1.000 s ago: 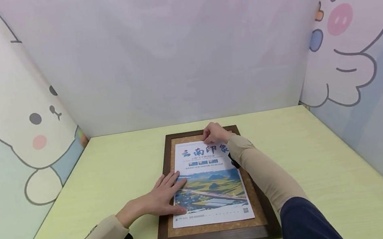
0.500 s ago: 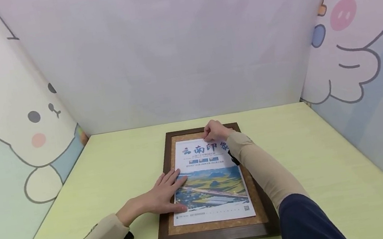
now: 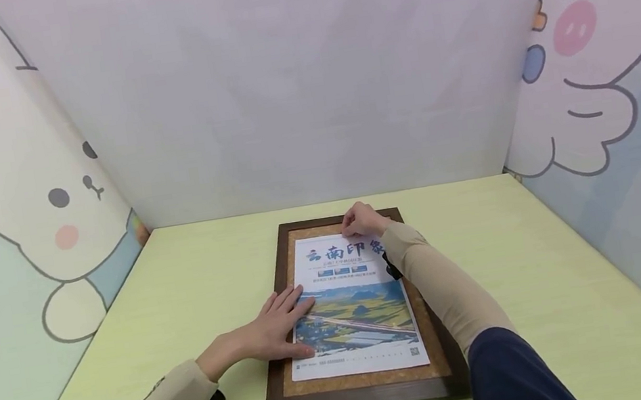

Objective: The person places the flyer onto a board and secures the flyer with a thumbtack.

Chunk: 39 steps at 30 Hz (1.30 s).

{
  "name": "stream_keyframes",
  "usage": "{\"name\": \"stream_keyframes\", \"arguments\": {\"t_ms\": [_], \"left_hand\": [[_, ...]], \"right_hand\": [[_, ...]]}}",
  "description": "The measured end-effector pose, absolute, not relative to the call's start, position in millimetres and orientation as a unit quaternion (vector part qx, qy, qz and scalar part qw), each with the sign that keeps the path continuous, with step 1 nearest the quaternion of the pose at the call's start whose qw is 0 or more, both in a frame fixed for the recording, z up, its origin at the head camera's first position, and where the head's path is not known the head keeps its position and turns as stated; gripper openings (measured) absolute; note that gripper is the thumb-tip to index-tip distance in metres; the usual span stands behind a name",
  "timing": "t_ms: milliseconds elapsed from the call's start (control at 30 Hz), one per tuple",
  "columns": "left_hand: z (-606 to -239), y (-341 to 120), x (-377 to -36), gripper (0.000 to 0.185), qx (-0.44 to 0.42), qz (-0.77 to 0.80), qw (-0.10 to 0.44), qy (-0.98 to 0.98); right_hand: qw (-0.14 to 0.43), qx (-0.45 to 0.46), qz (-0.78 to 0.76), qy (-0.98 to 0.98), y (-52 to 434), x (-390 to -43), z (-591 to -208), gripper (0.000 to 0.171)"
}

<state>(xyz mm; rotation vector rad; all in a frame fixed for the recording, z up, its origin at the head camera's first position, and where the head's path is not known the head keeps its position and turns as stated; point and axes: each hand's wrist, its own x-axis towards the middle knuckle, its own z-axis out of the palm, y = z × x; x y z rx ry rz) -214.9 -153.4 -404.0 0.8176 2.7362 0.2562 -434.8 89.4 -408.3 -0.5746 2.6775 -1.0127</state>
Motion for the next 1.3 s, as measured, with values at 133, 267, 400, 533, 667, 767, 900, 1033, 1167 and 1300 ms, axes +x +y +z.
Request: {"name": "stream_keyframes", "arguments": {"t_ms": [133,267,400,533,667,767,900,1033,1167,1300], "left_hand": [[-402,-153,-215,0.088,0.281,0.089,0.139,0.945],[-400,-152,-215,0.088,0.278,0.091,0.142,0.946],[-400,-153,-214,0.088,0.279,0.088,0.138,0.946],[-400,-153,-213,0.088,0.281,0.088,0.137,0.946],[-400,-152,-211,0.088,0.283,0.094,0.137,0.945],[-400,-152,-210,0.087,0.284,0.103,0.141,0.943],[-398,-150,-212,0.087,0.286,0.105,0.141,0.942],[-398,-147,-214,0.087,0.284,0.097,0.14,0.944],[-399,-146,-217,0.084,0.279,0.1,0.138,0.945],[-399,-148,-223,0.074,0.268,0.122,0.112,0.949]], "right_hand": [[0.11,-0.179,-0.354,0.911,89,-435,-408,0.015],[0.111,-0.17,-0.36,0.91,90,-435,-406,0.015],[0.118,-0.166,-0.37,0.906,91,-433,-403,0.015],[0.123,-0.162,-0.37,0.906,90,-432,-404,0.013],[0.121,-0.162,-0.359,0.911,89,-432,-406,0.011],[0.12,-0.165,-0.353,0.913,88,-430,-406,0.011],[0.115,-0.166,-0.349,0.915,89,-431,-405,0.011],[0.109,-0.167,-0.35,0.915,92,-431,-407,0.011],[0.102,-0.184,-0.342,0.916,93,-427,-411,0.013],[0.065,-0.226,-0.334,0.913,88,-417,-405,0.018]]}}
